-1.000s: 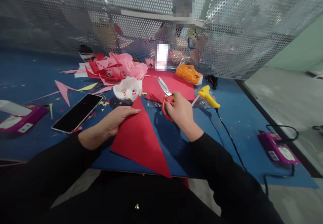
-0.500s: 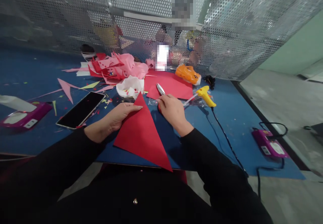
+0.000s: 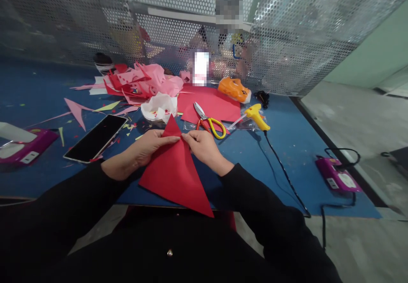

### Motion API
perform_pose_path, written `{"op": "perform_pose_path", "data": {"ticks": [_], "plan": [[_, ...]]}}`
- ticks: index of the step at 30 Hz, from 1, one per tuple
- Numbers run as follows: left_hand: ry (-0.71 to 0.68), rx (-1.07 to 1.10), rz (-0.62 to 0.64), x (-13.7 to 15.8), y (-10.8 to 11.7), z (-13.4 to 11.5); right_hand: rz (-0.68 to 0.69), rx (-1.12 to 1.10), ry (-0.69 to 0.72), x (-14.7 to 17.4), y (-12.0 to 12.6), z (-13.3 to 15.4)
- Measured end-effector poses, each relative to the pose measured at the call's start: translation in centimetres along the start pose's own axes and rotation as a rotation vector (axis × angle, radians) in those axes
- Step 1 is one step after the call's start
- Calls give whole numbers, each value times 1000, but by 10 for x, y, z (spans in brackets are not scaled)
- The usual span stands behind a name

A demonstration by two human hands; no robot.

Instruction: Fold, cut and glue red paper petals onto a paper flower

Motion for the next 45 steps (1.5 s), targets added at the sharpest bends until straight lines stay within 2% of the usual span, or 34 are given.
{"op": "perform_pose_path", "data": {"ticks": [6,9,13,17,20,22,23,24,26,29,32,37,42,45], "plan": [[18,53,-57,-3,4,-1,-282,483,-59,-15,28,-2],[29,82,-51,-3,5,-4,-301,658,-115,-28,28,-8],[29,119,-37,-2,5,-7,-300,730,-167,-44,22,-15],[11,158,-54,-2,5,-8,-347,680,-203,-48,26,-15],[11,188,-66,-1,5,-10,-401,604,-185,-38,36,-9],[6,209,-72,0,5,-11,-430,459,-117,-25,44,-5],[-2,221,-75,0,5,-12,-424,315,-59,-16,48,-3],[-13,233,-80,0,5,-13,-385,146,3,-7,49,-3],[-40,256,-90,1,5,-14,-216,-149,88,10,46,-7],[-77,274,-93,1,5,-15,-20,-328,61,31,35,-21],[-98,270,-99,1,6,-16,20,-326,40,43,29,-32],[-142,277,-158,1,9,-21,87,-215,108,48,28,-28],[-151,258,-152,5,6,-25,-27,-75,145,51,34,-25],[-166,237,-150,6,5,-26,-41,-24,162,53,33,-22]]}}
Point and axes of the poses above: each hand's wrist, its own x-axis away from the middle knuckle, its own y-axis out of the back of the hand, z = x × y, the point moved 5 cm from there along -x, towards the middle knuckle, and after that the axes turned 13 degrees about -y, right-handed, at the moved point
